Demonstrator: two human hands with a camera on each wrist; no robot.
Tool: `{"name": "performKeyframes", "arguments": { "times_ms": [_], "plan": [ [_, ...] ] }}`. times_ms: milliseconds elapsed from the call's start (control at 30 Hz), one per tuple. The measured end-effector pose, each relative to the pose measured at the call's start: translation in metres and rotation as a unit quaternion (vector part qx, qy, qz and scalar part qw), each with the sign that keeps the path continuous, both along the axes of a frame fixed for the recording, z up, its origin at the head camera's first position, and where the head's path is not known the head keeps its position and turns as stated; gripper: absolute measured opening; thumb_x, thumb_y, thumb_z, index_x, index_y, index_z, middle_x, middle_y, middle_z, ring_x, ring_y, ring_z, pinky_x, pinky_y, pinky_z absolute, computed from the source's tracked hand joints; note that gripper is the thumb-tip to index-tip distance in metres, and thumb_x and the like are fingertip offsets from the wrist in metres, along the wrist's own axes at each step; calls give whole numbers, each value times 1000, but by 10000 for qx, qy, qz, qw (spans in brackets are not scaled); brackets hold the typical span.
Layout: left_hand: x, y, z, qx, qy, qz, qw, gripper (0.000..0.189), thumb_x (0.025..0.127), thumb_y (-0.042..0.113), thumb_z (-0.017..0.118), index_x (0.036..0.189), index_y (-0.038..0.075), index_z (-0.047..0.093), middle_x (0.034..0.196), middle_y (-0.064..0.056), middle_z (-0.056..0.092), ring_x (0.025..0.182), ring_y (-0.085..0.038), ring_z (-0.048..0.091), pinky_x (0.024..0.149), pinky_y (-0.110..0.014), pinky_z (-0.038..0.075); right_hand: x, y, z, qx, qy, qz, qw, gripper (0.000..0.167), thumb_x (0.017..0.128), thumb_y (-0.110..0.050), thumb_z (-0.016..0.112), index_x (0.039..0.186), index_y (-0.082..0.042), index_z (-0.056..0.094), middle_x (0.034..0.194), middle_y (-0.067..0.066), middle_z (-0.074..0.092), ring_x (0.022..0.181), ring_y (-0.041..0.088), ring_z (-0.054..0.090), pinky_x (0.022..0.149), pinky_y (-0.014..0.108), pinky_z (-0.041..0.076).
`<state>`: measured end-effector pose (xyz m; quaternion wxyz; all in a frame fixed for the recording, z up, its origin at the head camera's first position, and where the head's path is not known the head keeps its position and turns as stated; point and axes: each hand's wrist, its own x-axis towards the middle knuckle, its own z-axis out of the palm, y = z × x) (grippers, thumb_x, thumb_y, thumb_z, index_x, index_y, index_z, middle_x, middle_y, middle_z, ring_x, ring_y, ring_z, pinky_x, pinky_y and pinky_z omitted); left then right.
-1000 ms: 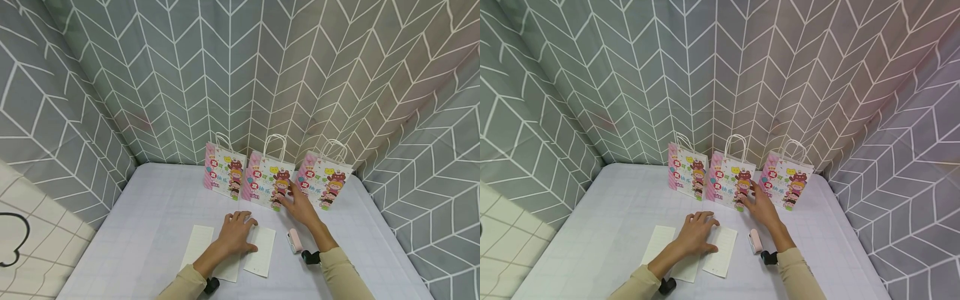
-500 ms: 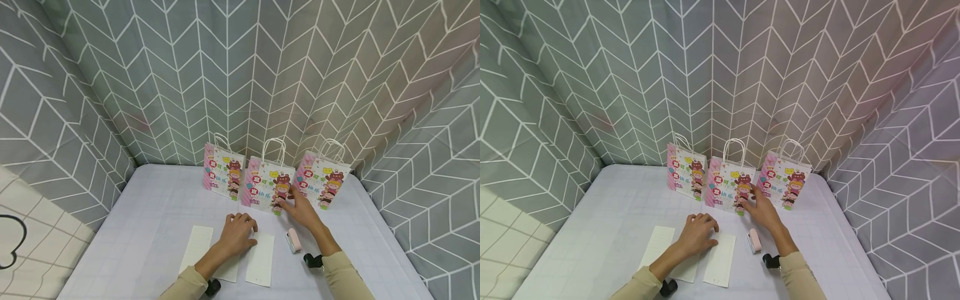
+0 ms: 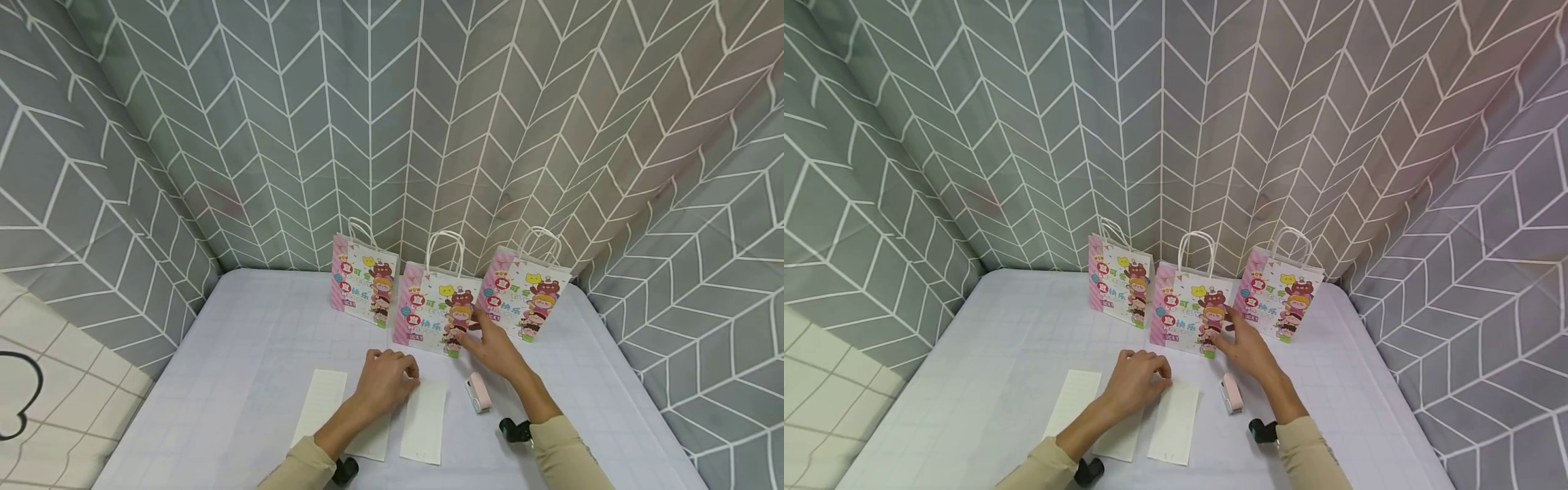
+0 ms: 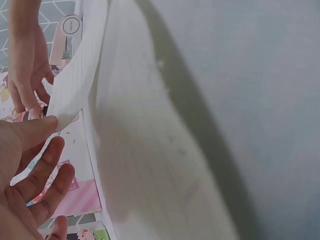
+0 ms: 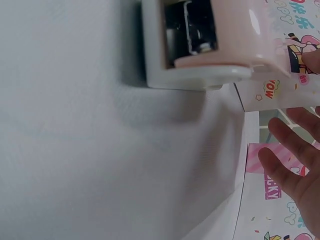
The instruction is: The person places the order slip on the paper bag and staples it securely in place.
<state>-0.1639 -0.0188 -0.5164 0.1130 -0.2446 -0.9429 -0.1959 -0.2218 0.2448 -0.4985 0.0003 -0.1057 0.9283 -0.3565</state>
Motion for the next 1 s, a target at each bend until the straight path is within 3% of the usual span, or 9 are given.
{"name": "performKeyframes", "arguments": {
  "times_ms": [167,367,533,667,1000],
  "plan": [
    [-3,-2,5,413,-272,84,9987,14,83,29,83,81,28,70,74,18,67,74,-3,60,87,-48,40,2,0,1,-45,14,134,9999,74,96,-44,66,152,-9,35,140,15,57,126,36,56,102,57,44],
    [-5,-5,11,700,-227,104,9972,11,85,28,82,88,27,72,77,17,69,73,-2,59,87,-46,38,5,-3,4,-116,-116,213,9996,73,95,-45,66,151,-8,36,140,14,57,126,35,56,102,57,44],
    [-6,-8,18,1001,123,90,9949,15,85,29,82,97,25,75,82,14,72,77,-5,62,86,-44,40,8,-4,5,-43,-80,296,9995,75,95,-42,67,152,-7,34,140,15,57,125,36,57,101,57,45],
    [-9,-11,24,1354,475,-2,9897,11,86,27,81,95,25,75,86,14,74,80,-5,63,84,-41,39,10,-5,4,26,-20,333,9994,76,95,-43,67,152,-5,34,137,16,59,125,37,57,100,56,46],
    [-16,-19,39,2056,950,-66,9740,10,85,24,82,92,23,76,87,13,76,84,-8,63,82,-38,41,12,-5,2,-42,19,454,9990,74,95,-48,66,150,-8,37,133,13,62,124,35,58,99,55,47]
  ]
}}
